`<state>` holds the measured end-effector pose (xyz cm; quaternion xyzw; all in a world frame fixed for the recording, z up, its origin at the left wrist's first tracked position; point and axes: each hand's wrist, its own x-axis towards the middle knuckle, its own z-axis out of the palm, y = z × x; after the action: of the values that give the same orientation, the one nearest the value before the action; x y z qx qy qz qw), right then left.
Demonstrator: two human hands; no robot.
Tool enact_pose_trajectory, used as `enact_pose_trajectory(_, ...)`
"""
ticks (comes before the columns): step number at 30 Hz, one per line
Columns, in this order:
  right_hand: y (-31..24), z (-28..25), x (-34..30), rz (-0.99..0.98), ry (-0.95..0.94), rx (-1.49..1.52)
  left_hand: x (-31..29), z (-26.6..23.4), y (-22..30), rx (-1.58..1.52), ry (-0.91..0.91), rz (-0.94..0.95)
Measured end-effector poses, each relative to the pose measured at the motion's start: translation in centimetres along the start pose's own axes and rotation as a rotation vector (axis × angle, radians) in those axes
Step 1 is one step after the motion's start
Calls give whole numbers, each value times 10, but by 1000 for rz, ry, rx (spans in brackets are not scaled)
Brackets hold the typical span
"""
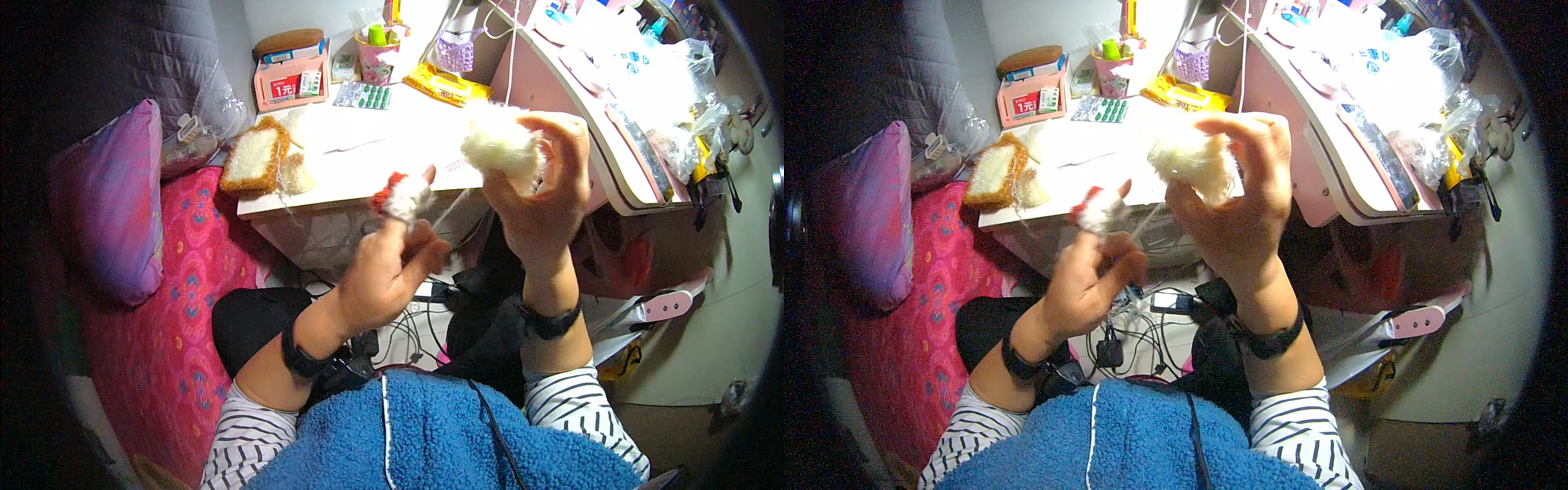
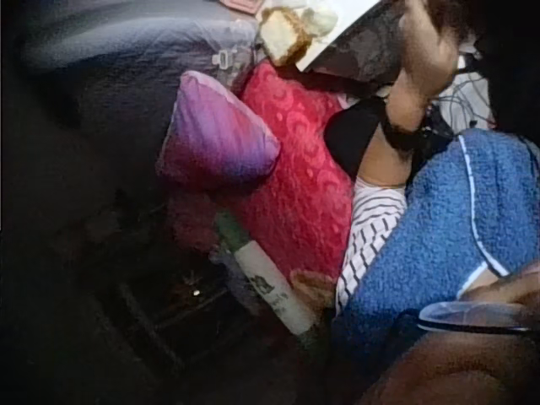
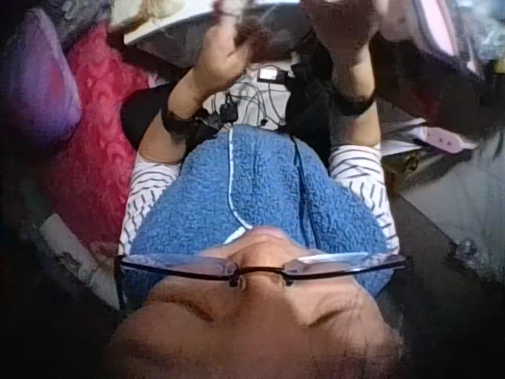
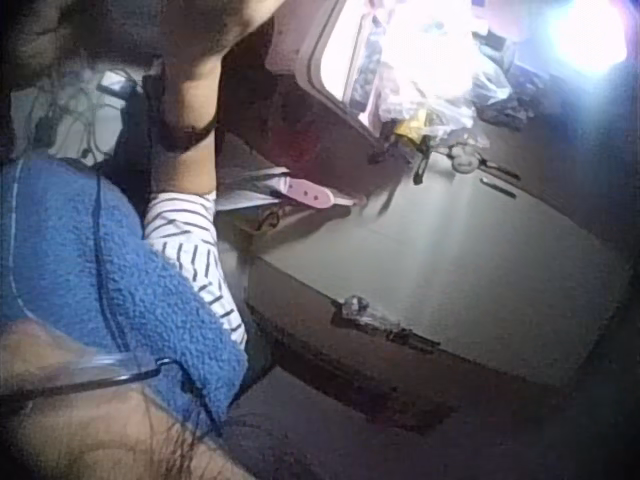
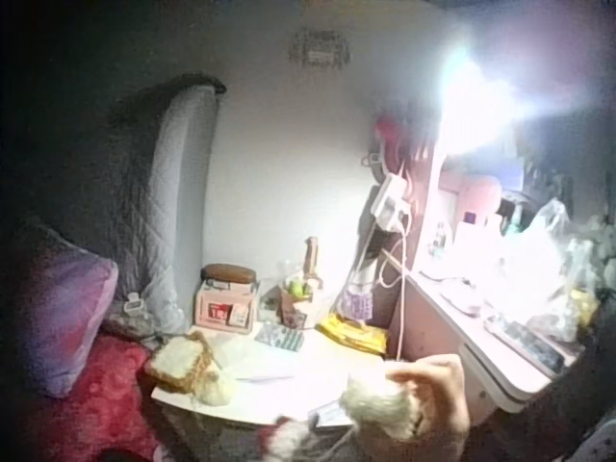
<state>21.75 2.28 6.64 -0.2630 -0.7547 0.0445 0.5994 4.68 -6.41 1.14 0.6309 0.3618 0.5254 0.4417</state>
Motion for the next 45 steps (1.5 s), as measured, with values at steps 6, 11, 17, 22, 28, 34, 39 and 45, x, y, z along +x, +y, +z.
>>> enact_pose_trajectory(6,37,15,-38,735,-888,350,23,-45,-9,-45,99,41)
enact_pose_trajectory(11,55,18,-50,857,-602,1494,31,-52,-36,-271,-36,-159)
enact_pose_trajectory(17,80,47,-39,689,-73,594,27,-47,-46,-238,-139,-192)
enact_pose_trajectory(22,69,51,-65,641,-751,355,30,-59,-42,-180,-60,-206)
enact_pose_trajectory(28,76,32,-74,1051,-564,1515,29,-63,-49,-308,-130,-205)
enact_pose_trajectory(34,86,32,-76,1027,-259,1561,26,-62,-58,-403,-98,-221)
enact_pose_trajectory(39,91,28,-72,1050,-184,1745,26,-63,-68,-401,45,-158)
enact_pose_trajectory(45,95,38,-72,1060,-213,1815,30,-63,-80,-407,258,-73)
